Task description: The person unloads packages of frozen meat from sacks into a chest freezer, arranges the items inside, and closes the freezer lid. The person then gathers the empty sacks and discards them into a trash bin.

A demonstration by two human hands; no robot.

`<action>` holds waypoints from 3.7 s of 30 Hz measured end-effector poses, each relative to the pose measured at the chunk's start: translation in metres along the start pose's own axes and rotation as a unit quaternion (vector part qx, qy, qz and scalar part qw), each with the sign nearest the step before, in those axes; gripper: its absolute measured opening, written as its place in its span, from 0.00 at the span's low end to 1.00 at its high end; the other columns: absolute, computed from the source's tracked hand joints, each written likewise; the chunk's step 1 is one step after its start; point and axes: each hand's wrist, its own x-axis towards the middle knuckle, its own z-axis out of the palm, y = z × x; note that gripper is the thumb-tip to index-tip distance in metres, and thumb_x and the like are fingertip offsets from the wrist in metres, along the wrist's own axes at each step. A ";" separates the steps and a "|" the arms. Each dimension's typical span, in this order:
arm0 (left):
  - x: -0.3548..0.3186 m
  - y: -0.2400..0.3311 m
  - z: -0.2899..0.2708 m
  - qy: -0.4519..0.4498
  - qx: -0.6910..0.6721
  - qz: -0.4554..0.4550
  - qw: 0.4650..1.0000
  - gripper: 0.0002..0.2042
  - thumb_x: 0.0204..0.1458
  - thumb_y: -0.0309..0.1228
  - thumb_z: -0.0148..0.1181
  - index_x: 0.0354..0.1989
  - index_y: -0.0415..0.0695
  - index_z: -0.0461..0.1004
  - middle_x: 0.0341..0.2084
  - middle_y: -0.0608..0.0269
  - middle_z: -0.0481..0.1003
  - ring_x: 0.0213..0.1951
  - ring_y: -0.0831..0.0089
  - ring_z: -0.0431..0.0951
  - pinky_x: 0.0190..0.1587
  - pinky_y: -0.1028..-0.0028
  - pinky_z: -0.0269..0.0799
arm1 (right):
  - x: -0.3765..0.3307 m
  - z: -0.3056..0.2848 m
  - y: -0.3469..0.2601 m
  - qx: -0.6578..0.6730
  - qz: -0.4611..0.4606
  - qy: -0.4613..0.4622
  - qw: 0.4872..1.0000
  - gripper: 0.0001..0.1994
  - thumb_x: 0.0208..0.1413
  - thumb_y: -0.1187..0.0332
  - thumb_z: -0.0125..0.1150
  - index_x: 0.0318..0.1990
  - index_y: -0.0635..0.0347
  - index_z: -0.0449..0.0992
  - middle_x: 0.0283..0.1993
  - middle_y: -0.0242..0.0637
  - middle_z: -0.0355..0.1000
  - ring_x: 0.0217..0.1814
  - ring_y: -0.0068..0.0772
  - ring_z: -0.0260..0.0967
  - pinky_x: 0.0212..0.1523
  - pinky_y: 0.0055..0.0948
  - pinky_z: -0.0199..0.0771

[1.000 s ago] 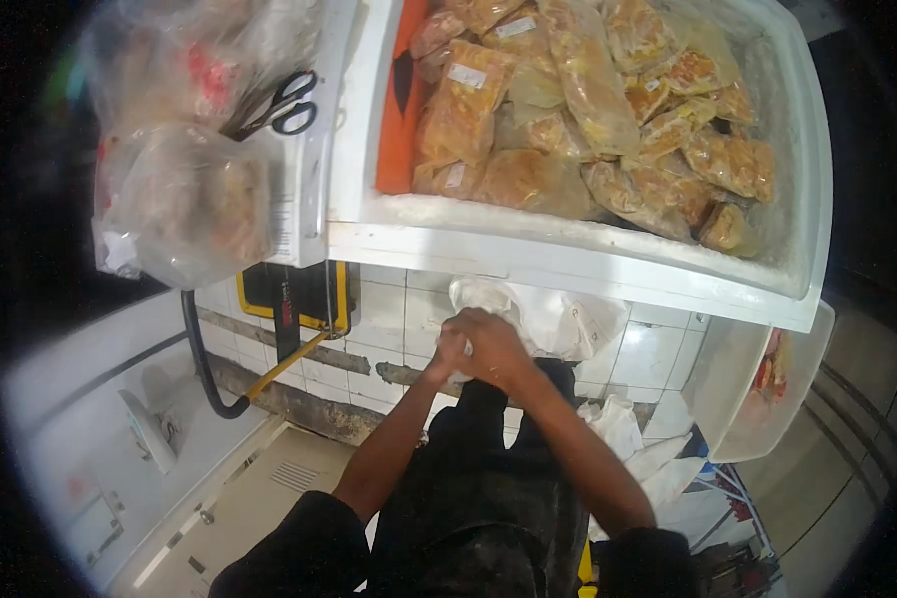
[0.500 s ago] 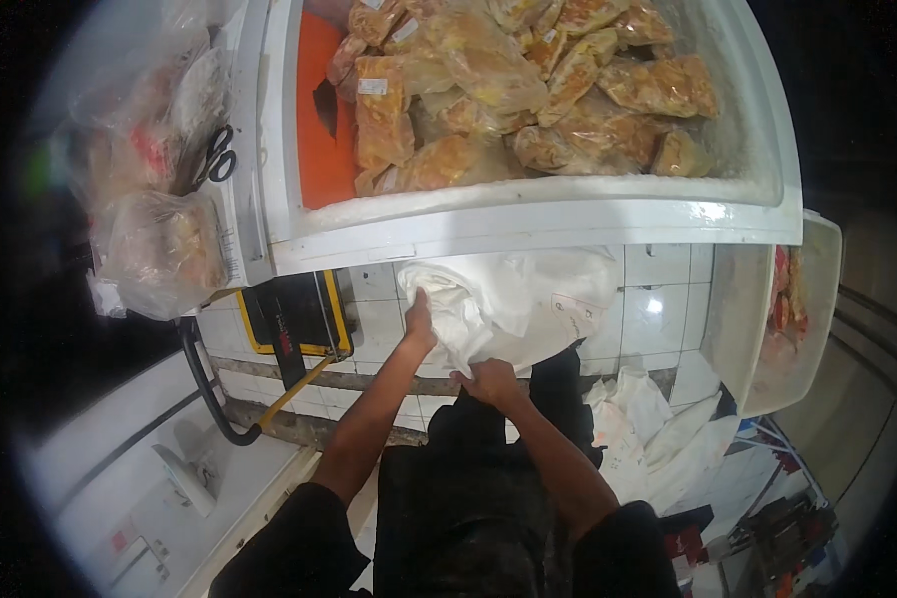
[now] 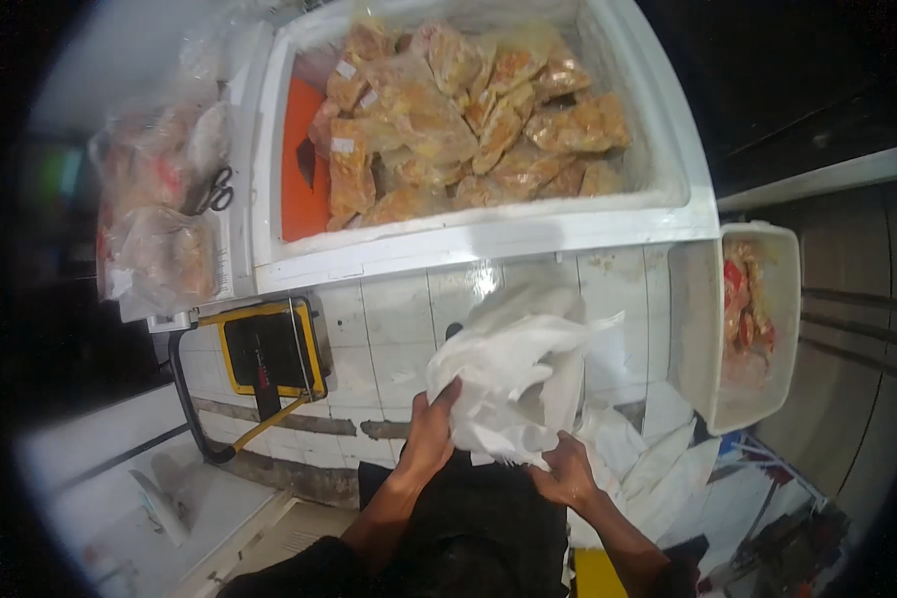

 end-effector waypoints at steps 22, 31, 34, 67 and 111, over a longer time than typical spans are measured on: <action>-0.410 0.206 0.039 0.011 0.012 0.752 0.659 0.14 0.50 0.27 0.56 0.44 0.35 0.69 0.38 0.51 0.74 0.38 0.69 0.76 0.38 0.71 0.74 | -0.059 -0.165 -0.442 0.196 -0.675 0.452 0.549 0.09 0.36 0.70 0.59 0.15 0.66 0.68 0.13 0.38 0.58 0.12 0.37 0.54 0.18 0.31 0.60; -0.471 0.355 0.146 0.014 0.180 0.980 0.083 0.10 0.52 0.28 0.54 0.40 0.36 0.72 0.33 0.55 0.76 0.31 0.72 0.77 0.32 0.76 0.74 | 0.003 -0.302 -0.563 0.120 -0.700 0.604 0.361 0.07 0.36 0.73 0.58 0.15 0.64 0.67 0.11 0.38 0.57 0.11 0.35 0.52 0.17 0.32 0.58; -0.469 0.394 0.174 0.033 0.206 0.977 0.049 0.09 0.53 0.28 0.53 0.39 0.37 0.73 0.31 0.56 0.76 0.29 0.73 0.78 0.30 0.77 0.74 | 0.034 -0.327 -0.561 0.144 -0.652 0.640 0.380 0.05 0.36 0.74 0.56 0.15 0.63 0.68 0.11 0.38 0.57 0.11 0.35 0.52 0.17 0.32 0.57; 0.037 0.038 -0.110 0.096 -0.038 0.031 0.994 0.31 0.52 0.39 0.59 0.60 0.37 0.57 0.54 0.52 0.66 0.56 0.67 0.65 0.56 0.68 0.61 | 0.263 -0.211 -0.173 -0.035 -0.043 0.002 0.998 0.54 0.30 0.52 0.75 0.65 0.61 0.50 0.67 0.51 0.48 0.70 0.53 0.42 0.66 0.47 0.42; -0.115 0.405 0.176 0.386 0.200 0.797 0.419 0.07 0.43 0.20 0.55 0.31 0.36 0.76 0.25 0.55 0.77 0.29 0.65 0.76 0.36 0.70 0.70 | 0.304 -0.479 -0.390 0.155 -0.460 0.513 0.708 0.12 0.51 0.68 0.63 0.37 0.71 0.76 0.33 0.37 0.74 0.31 0.23 0.69 0.32 0.21 0.68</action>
